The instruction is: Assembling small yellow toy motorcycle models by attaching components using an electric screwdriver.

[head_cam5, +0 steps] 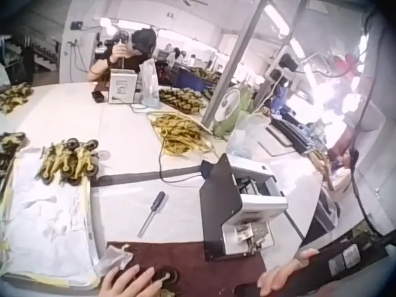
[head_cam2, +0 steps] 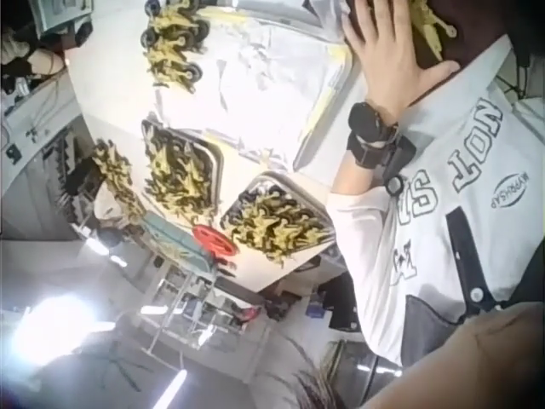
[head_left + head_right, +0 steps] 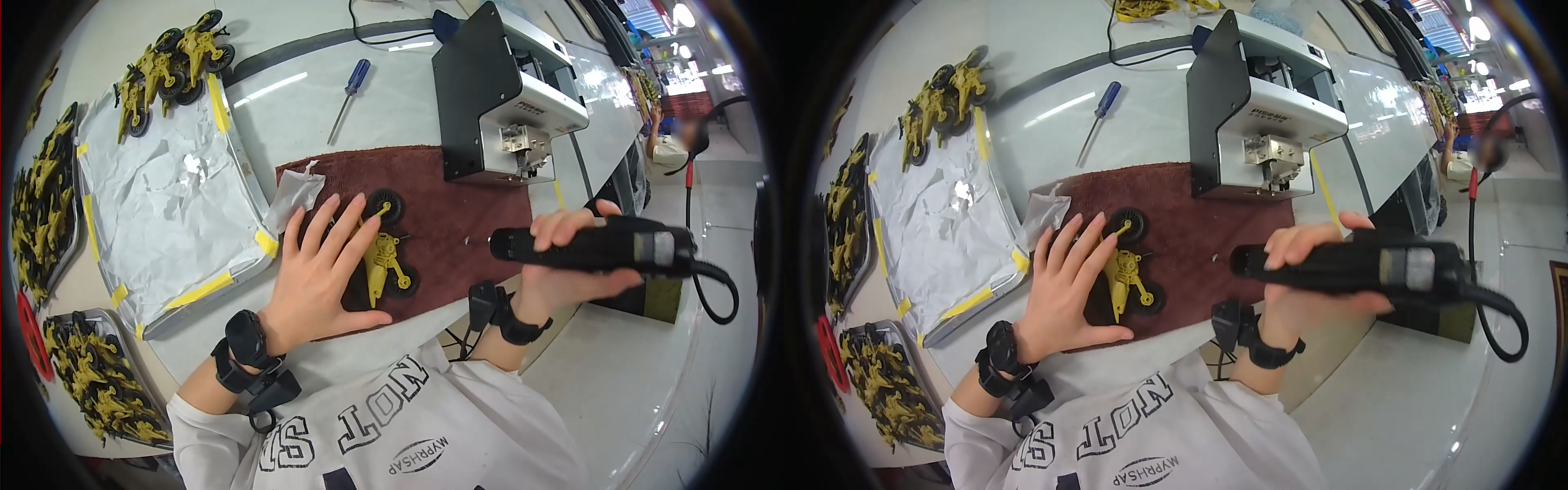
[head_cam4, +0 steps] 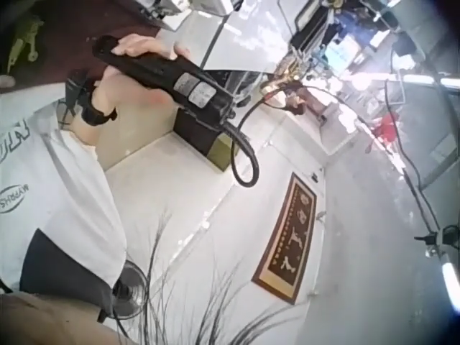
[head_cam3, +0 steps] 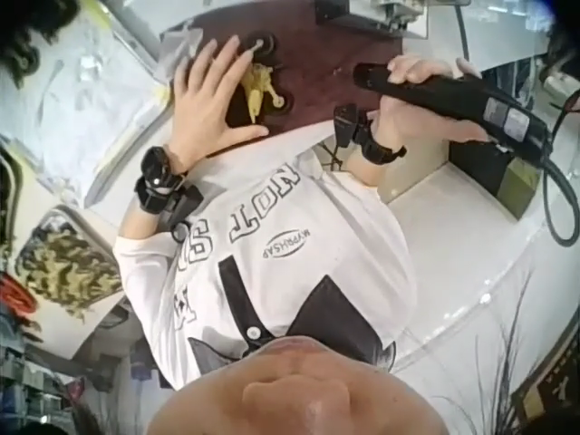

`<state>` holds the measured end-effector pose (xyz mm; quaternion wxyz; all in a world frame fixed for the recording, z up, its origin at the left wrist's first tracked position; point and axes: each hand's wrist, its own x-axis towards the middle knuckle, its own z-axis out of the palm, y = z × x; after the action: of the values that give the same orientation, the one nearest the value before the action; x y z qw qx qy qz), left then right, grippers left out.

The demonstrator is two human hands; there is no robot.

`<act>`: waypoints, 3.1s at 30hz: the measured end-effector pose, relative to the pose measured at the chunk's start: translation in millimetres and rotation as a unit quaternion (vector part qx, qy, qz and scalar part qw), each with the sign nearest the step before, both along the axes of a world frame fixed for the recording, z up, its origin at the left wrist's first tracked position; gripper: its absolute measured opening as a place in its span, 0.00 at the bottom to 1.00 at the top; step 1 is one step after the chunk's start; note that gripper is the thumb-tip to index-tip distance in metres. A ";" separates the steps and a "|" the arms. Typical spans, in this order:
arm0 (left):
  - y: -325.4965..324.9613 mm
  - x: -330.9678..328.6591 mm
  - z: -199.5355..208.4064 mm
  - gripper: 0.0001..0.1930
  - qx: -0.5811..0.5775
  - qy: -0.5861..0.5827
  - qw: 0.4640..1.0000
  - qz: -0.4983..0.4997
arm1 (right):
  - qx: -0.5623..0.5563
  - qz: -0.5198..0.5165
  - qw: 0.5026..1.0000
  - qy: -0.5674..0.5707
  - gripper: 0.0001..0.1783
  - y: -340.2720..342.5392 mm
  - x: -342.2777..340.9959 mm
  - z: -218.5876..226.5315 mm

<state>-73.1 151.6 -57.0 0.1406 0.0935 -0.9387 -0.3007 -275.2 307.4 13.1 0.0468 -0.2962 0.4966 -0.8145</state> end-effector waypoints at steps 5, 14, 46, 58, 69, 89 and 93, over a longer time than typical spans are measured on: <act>-0.9 4.8 -5.0 0.29 0.009 0.095 0.995 0.002 | -0.085 0.151 0.985 -0.006 0.44 -8.1 40.1 21.4; 2.6 10.2 -11.9 0.12 -0.021 0.212 0.976 0.035 | -0.146 0.246 0.956 -0.065 0.50 -35.7 69.7 15.1; 1.1 4.6 -5.1 0.38 -0.001 0.014 1.000 -0.021 | -0.033 0.333 0.938 0.086 0.49 -28.0 77.7 -1.5; 0.6 5.6 -6.7 0.34 -0.009 0.024 0.999 -0.019 | 0.005 0.374 0.922 0.100 0.54 -45.5 83.6 -5.4; -1.0 6.0 -8.3 0.34 -0.011 0.034 0.999 -0.015 | 0.067 0.355 0.927 0.104 0.53 -43.9 93.3 2.3; -1.1 7.2 -4.8 0.36 -0.006 0.000 1.000 -0.021 | -0.016 0.318 0.936 0.153 0.45 -37.8 67.8 2.0; 0.4 3.8 -2.7 0.36 -0.018 -0.004 0.999 -0.034 | -0.059 0.059 0.984 0.159 0.51 -23.4 9.7 65.3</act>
<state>-69.3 152.0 -59.8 0.1285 0.0599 -0.9470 -0.2882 -265.6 284.0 78.4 -0.0020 -0.4530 0.4303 -0.7808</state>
